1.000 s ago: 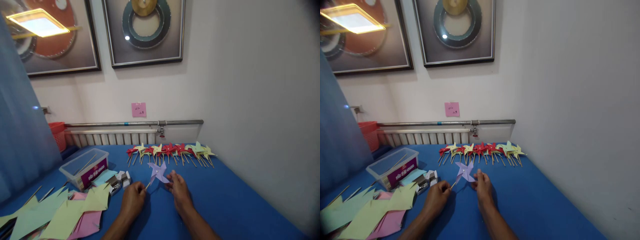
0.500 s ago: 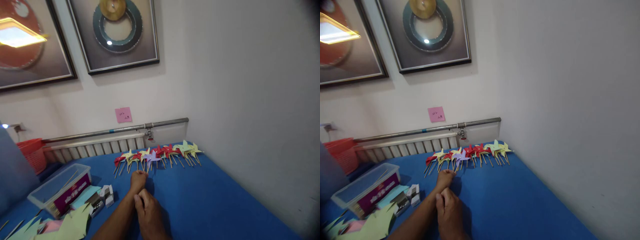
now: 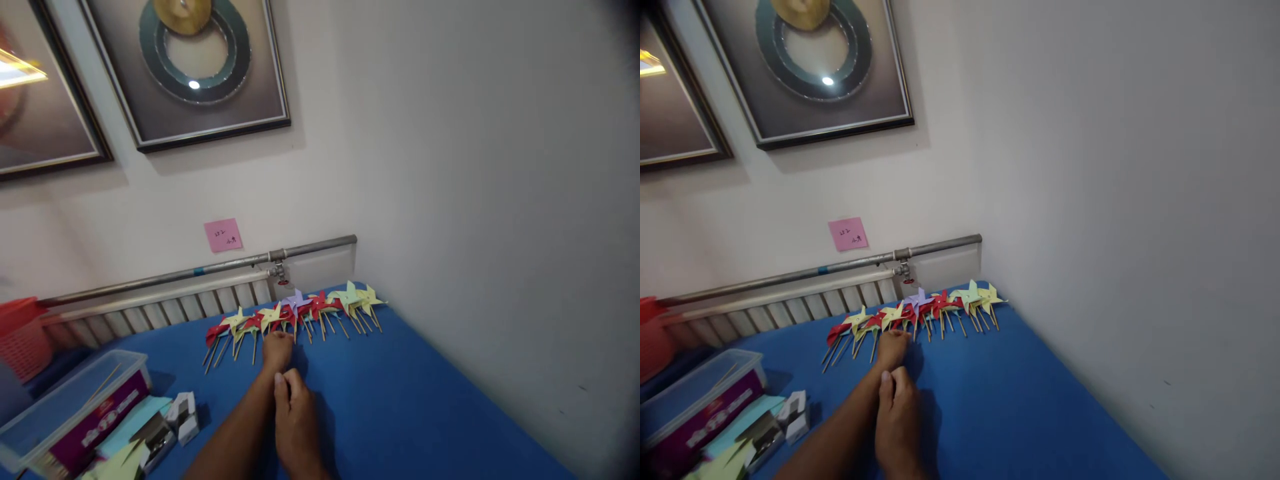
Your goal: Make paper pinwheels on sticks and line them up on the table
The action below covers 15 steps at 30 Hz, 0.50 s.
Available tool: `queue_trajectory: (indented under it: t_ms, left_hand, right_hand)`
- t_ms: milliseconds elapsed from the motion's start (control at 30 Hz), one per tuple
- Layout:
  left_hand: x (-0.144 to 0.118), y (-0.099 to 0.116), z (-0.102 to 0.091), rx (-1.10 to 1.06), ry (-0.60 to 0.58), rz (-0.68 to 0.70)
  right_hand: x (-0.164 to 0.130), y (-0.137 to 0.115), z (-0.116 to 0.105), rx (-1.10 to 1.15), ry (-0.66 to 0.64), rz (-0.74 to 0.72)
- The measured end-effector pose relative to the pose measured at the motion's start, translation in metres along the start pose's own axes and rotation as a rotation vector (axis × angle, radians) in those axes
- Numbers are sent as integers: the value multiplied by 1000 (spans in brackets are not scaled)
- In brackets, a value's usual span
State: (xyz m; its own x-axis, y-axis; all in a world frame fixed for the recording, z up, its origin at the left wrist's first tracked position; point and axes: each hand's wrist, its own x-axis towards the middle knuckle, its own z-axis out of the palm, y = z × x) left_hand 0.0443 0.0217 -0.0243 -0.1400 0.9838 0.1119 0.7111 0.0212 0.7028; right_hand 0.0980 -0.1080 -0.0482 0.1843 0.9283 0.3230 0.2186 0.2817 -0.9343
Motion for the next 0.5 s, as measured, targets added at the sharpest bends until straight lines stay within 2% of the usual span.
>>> queue_trajectory:
  t_ms: [100,233,300,400,500]
  left_hand:
    - [-29,-14,-18,-68,27,-79]
    - [-85,-40,-49,-140,43,-61]
    - [-118,-58,-62,-114,64,16]
    - [-160,-83,-77,34,128,153]
    - [-182,-96,-88,198,187,244]
  right_hand:
    - [-2,-3,1,-1,-19,-10]
    - [-7,-5,4,-2,-50,-36]
    - [-9,-6,6,-11,-79,-60]
    - [-12,-8,6,-35,-106,-99]
    - [-15,-12,4,-44,-142,-108]
